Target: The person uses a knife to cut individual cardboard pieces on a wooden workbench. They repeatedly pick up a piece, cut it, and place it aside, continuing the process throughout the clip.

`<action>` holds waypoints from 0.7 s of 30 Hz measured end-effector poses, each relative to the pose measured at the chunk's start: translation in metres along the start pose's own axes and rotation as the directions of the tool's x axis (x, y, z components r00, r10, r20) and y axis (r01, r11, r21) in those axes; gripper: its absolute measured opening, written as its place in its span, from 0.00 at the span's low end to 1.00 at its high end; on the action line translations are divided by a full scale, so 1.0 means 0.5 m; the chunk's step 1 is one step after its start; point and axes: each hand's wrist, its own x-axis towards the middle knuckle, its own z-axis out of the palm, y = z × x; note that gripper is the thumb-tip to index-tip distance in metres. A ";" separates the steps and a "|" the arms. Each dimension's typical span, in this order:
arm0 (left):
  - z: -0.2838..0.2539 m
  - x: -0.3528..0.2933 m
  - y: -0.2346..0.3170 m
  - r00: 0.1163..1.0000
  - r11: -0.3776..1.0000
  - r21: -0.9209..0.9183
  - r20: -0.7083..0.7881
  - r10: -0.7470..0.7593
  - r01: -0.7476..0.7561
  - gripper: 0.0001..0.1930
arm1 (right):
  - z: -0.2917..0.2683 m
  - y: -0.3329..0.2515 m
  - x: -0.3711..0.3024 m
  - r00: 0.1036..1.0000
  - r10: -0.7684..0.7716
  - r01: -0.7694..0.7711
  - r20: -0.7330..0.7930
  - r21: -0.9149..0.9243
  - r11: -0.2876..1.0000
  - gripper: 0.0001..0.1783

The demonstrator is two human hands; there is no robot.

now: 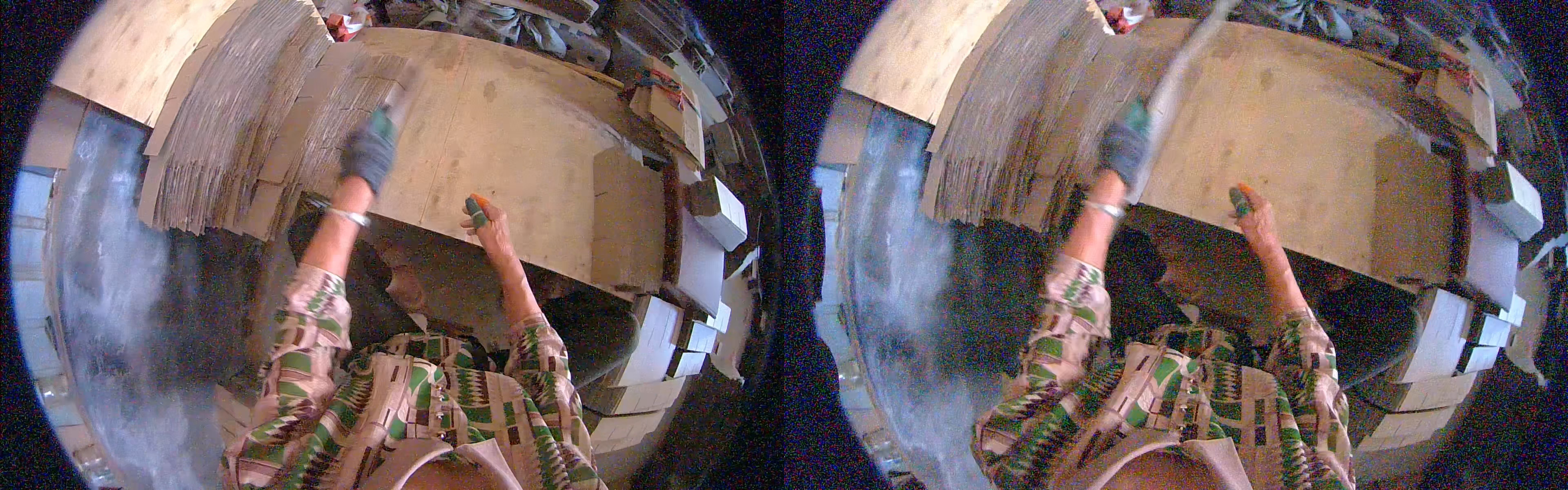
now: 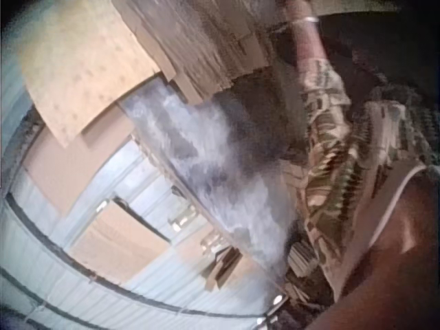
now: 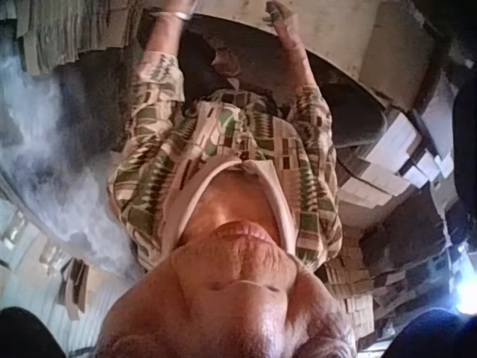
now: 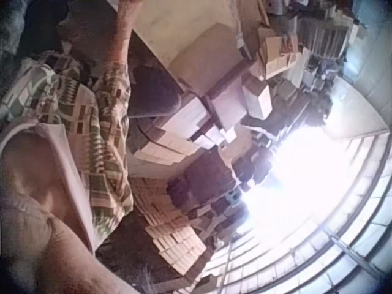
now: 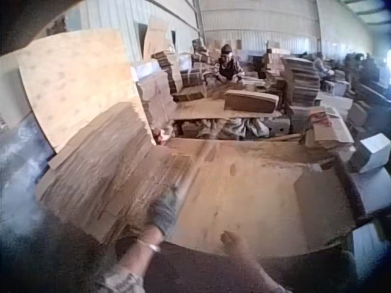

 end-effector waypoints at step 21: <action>-0.028 0.063 -0.386 0.946 0.689 0.697 0.051 -0.320 0.196 0.43 | -0.237 0.059 -0.120 0.945 -0.209 -0.018 -0.250 -0.682 0.731 0.33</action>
